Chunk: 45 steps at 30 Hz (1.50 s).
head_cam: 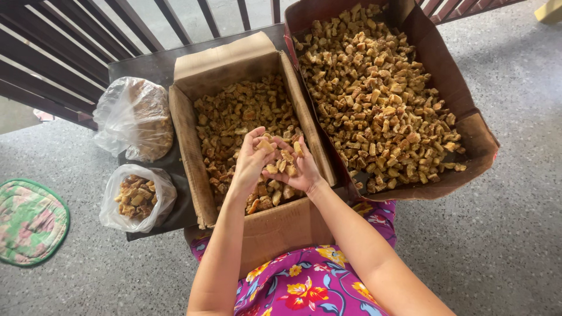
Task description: The person repeatedly scoops dried fruit pieces from a cardboard box with both hands, sifts them, and transfers portions into a second adjacent box. The process continues throughout the clip with no visible change in the overall volume of fruit in either box.
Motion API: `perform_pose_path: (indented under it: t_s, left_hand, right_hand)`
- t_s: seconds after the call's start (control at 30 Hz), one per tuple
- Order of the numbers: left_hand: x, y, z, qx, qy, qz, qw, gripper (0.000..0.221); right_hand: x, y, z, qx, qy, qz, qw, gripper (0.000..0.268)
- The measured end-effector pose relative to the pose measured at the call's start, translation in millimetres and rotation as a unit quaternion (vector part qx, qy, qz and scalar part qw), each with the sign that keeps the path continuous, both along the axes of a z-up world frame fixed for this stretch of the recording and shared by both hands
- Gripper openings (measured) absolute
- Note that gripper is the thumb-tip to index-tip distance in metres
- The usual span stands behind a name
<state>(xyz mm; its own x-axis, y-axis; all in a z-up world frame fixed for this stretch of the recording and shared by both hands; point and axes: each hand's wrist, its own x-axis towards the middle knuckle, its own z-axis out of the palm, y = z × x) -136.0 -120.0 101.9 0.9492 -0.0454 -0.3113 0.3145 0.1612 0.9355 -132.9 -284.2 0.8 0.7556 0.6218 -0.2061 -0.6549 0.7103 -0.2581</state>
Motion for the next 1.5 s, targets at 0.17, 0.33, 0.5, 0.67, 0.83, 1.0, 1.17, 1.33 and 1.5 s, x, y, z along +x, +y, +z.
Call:
perform_pose_path:
  t_s: [0.17,0.33,0.5,0.67,0.83,1.0,1.17,1.33,1.5]
  left_hand:
    - [-8.8,-4.1,12.0,0.256,0.035,-0.105,0.96,0.072]
    - [-8.0,19.3,-4.3,0.426,-0.125,-0.037,0.895,0.074]
    - [-28.2,45.4,-18.9,0.334,0.029,-0.083,0.938,0.053]
    - [-44.4,22.3,-31.2,0.546,-0.036,-0.212,0.81,0.056]
    - [-51.2,15.2,-53.5,0.61,-0.05,-0.188,0.768,0.057]
    - [-56.5,32.4,-73.2,0.563,-0.104,-0.123,0.811,0.051]
    - [-48.3,51.8,-65.1,0.381,0.002,-0.031,0.924,0.051]
    - [-35.3,48.6,-36.7,0.127,0.08,0.011,0.989,0.053]
    - [-24.0,28.4,-4.8,0.161,0.045,-0.033,0.985,0.055]
  right_hand:
    - [0.9,0.6,7.8,0.012,-0.006,-0.005,1.0,0.077]
    - [4.5,-1.0,-2.4,0.016,0.029,-0.024,0.999,0.071]
    - [10.7,-5.9,-22.7,0.097,0.1,-0.123,0.983,0.05]
    - [13.4,-8.6,-29.4,0.05,0.13,-0.138,0.981,0.037]
    - [12.0,-8.8,-32.8,0.04,0.124,-0.141,0.981,0.035]
    - [10.8,-9.3,-38.4,0.053,0.111,-0.143,0.982,0.041]
    - [6.4,-8.3,-28.7,0.073,0.08,-0.118,0.987,0.055]
    - [2.8,-1.5,-4.2,0.081,0.069,-0.07,0.992,0.063]
    - [3.1,18.2,3.3,0.087,0.02,-0.032,0.995,0.065]
